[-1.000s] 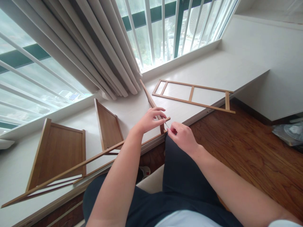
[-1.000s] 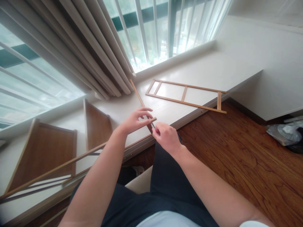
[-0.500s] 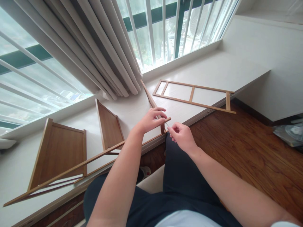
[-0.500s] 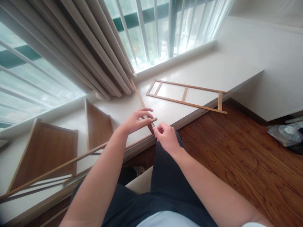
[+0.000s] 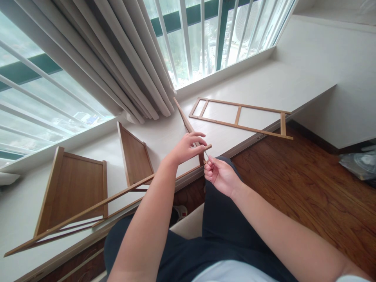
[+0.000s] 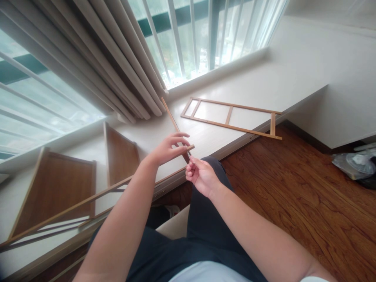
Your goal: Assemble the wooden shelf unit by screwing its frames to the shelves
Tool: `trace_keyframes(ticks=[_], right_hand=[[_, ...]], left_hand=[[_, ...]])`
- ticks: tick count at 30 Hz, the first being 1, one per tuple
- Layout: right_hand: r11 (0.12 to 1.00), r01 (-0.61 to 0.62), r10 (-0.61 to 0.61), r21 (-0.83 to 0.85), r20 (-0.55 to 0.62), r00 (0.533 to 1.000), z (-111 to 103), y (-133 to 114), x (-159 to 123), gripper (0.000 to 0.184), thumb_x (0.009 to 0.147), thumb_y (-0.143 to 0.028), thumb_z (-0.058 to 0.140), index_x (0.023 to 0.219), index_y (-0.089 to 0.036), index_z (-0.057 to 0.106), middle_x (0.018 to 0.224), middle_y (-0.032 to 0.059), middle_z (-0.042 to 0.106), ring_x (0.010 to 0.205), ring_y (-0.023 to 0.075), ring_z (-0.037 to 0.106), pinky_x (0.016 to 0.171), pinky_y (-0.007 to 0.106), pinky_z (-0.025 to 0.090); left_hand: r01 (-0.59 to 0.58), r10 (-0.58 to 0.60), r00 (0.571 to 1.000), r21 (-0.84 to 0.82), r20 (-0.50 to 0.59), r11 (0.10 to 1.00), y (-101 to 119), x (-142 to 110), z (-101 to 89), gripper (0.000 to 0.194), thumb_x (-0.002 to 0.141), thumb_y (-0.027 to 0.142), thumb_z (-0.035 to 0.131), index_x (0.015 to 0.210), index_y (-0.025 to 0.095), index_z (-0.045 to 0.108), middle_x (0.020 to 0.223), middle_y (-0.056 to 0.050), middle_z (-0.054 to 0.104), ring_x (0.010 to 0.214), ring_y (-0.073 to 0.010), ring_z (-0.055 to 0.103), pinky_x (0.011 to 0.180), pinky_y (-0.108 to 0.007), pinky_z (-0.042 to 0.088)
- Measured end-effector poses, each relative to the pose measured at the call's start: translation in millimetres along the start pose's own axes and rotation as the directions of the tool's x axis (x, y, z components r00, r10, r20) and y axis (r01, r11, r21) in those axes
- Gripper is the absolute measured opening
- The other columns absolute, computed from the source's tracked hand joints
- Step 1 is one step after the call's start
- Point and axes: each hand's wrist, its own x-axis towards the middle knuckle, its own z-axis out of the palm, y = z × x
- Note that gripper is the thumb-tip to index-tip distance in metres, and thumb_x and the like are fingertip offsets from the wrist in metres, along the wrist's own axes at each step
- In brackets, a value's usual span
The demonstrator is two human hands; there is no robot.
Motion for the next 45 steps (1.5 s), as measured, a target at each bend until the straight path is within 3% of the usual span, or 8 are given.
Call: trace_keyframes(ticks=[10, 17, 22, 27, 30, 32, 35, 45], right_hand=[[0.999, -0.027, 0.028, -0.022, 0.044, 0.999, -3, -4, -2, 0.038, 0.077, -0.040, 0.083, 0.071, -0.018, 0.052, 0.060, -0.0042, 0.052, 0.050, 0.0074, 0.042, 0.046, 0.021, 0.032], [0.962, 0.153, -0.158, -0.228, -0.007, 0.987, -7, -1, -6, 0.038, 0.073, -0.044, 0.086, 0.074, -0.017, 0.059, 0.068, 0.0001, 0.063, 0.053, 0.0093, 0.054, 0.046, 0.021, 0.042], [0.756, 0.315, -0.387, -0.574, -0.003, 0.922, -10, -5, -5, 0.040, 0.075, -0.051, 0.082, 0.071, -0.017, 0.061, 0.080, 0.0069, 0.072, 0.064, 0.0148, 0.065, 0.050, 0.023, 0.048], [0.468, 0.358, -0.482, -0.808, 0.105, 0.870, -15, -9, -4, 0.038, 0.087, -0.053, 0.070, 0.071, -0.020, 0.056, 0.060, -0.0007, 0.062, 0.054, 0.0128, 0.054, 0.054, 0.025, 0.043], [0.268, 0.349, -0.530, -0.898, 0.165, 0.831, -17, -12, -3, 0.039, 0.090, -0.052, 0.065, 0.069, -0.021, 0.054, 0.057, -0.0029, 0.054, 0.055, 0.0126, 0.049, 0.056, 0.025, 0.039], [0.180, 0.348, -0.540, -0.920, 0.203, 0.817, -16, -14, -3, 0.039, 0.091, -0.051, 0.063, 0.069, -0.021, 0.053, 0.058, -0.0030, 0.052, 0.057, 0.0128, 0.047, 0.057, 0.025, 0.037], [0.131, 0.350, -0.524, -0.928, 0.235, 0.819, -15, -16, -2, 0.039, 0.093, -0.051, 0.060, 0.069, -0.021, 0.053, 0.060, -0.0026, 0.054, 0.058, 0.0132, 0.047, 0.059, 0.025, 0.036], [0.084, 0.333, -0.506, -0.939, 0.248, 0.826, -14, -18, 0, 0.037, 0.095, -0.049, 0.057, 0.070, -0.021, 0.054, 0.060, -0.0024, 0.054, 0.058, 0.0137, 0.046, 0.059, 0.026, 0.033]], left_hand=[[0.000, 0.000, 1.000, -0.013, -0.006, 1.000, 0, 0, 0.3, 0.029, 0.092, 0.050, 0.062, 0.095, 0.027, 0.078, 0.140, -0.005, 0.061, 0.131, -0.0279, 0.054, 0.115, -0.044, 0.043], [0.015, -0.015, 1.000, -0.003, -0.002, 1.000, -1, 0, 0.4, 0.027, 0.092, 0.048, 0.061, 0.096, 0.027, 0.079, 0.141, -0.004, 0.061, 0.132, -0.0292, 0.053, 0.116, -0.047, 0.043], [0.019, -0.019, 1.000, -0.008, -0.002, 1.000, -1, 0, 0.2, 0.027, 0.091, 0.048, 0.062, 0.096, 0.028, 0.079, 0.141, -0.004, 0.060, 0.132, -0.0293, 0.053, 0.114, -0.046, 0.044], [0.022, -0.022, 1.000, -0.016, 0.002, 1.000, -1, 0, 0.1, 0.025, 0.090, 0.046, 0.062, 0.095, 0.027, 0.078, 0.141, -0.004, 0.060, 0.130, -0.0286, 0.054, 0.106, -0.042, 0.050], [0.029, -0.029, 1.000, -0.017, 0.003, 0.999, 0, 0, 0.2, 0.026, 0.090, 0.047, 0.062, 0.095, 0.027, 0.078, 0.142, -0.004, 0.060, 0.129, -0.0290, 0.055, 0.102, -0.041, 0.052], [0.030, -0.030, 1.000, -0.014, 0.002, 0.999, 0, 0, 0.3, 0.027, 0.090, 0.047, 0.061, 0.095, 0.027, 0.078, 0.142, -0.004, 0.060, 0.129, -0.0291, 0.055, 0.102, -0.041, 0.053], [0.025, -0.025, 1.000, -0.010, 0.005, 1.000, -1, 0, 0.4, 0.026, 0.090, 0.046, 0.061, 0.096, 0.027, 0.078, 0.142, -0.004, 0.060, 0.130, -0.0286, 0.054, 0.102, -0.040, 0.053], [0.009, -0.009, 1.000, -0.003, 0.004, 1.000, -2, 0, 0.0, 0.026, 0.092, 0.047, 0.060, 0.097, 0.029, 0.078, 0.142, -0.003, 0.060, 0.131, -0.0290, 0.054, 0.108, -0.043, 0.049]])
